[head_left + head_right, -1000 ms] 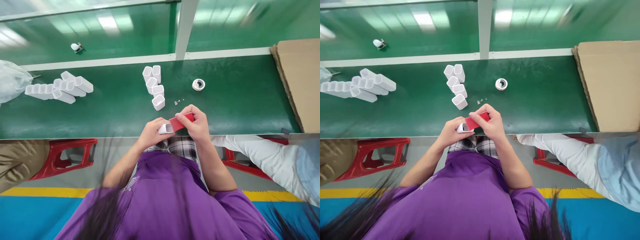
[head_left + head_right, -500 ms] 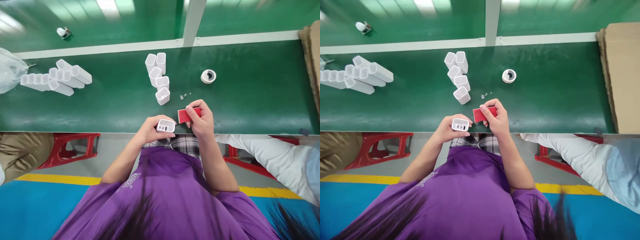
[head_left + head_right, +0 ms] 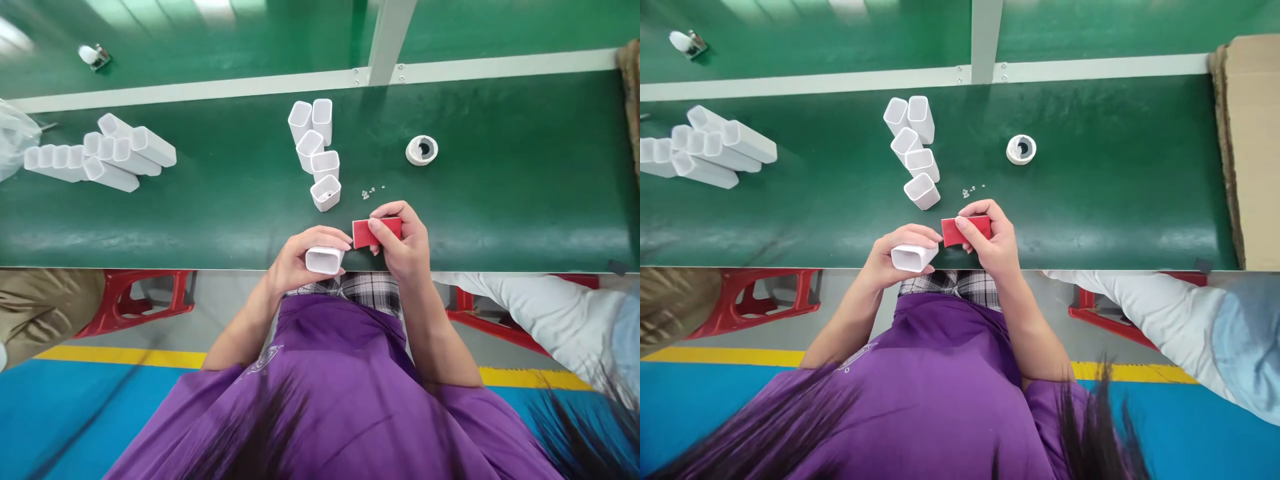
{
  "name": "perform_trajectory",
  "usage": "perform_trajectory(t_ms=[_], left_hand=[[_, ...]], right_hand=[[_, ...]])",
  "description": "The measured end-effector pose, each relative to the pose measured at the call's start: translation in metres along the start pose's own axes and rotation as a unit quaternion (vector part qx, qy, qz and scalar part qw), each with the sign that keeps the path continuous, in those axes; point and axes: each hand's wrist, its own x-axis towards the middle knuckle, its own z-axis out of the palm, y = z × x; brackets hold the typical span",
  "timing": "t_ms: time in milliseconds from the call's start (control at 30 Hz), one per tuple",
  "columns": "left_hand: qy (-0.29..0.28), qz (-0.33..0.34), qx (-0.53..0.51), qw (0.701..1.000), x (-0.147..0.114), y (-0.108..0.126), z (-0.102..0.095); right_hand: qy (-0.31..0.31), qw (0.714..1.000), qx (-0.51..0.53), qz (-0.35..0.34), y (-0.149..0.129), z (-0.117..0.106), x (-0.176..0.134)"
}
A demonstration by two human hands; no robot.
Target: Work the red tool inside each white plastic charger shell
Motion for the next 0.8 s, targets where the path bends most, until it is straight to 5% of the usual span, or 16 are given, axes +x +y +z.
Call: perform_trajectory(t_ms=[100, 267, 367, 467, 567, 633, 800], left_hand=[[0.021, -0.005, 0.014, 1.000, -0.002, -0.002, 0.001], [0.137, -0.089, -0.030, 0.986, -0.011, 0.003, 0.009], [0.199, -0.078, 0.030, 0.976, -0.015, 0.007, -0.008], [0.287, -0.047, 0.284, 0.913, -0.019, 0.006, -0.057], [0.348, -0.054, 0.531, 0.770, -0.029, -0.001, -0.127], [0.359, -0.086, 0.606, 0.705, -0.038, -0.008, -0.171], [0.390, -0.118, 0.581, 0.705, -0.056, -0.023, -0.237]], right_hand=[[-0.002, 1.000, 0.001, 0.003, 0.002, -0.001, 0.000], [-0.008, 1.000, 0.011, -0.002, 0.006, -0.004, -0.002], [-0.007, 1.000, -0.008, -0.003, 0.008, -0.006, -0.002], [-0.015, 1.000, -0.023, 0.001, 0.010, -0.008, 0.001], [-0.024, 0.999, -0.028, 0.010, 0.009, -0.007, 0.002], [-0.026, 0.999, -0.027, 0.013, 0.008, -0.006, 0.002], [-0.018, 0.999, 0.017, 0.028, 0.005, -0.002, 0.003]])
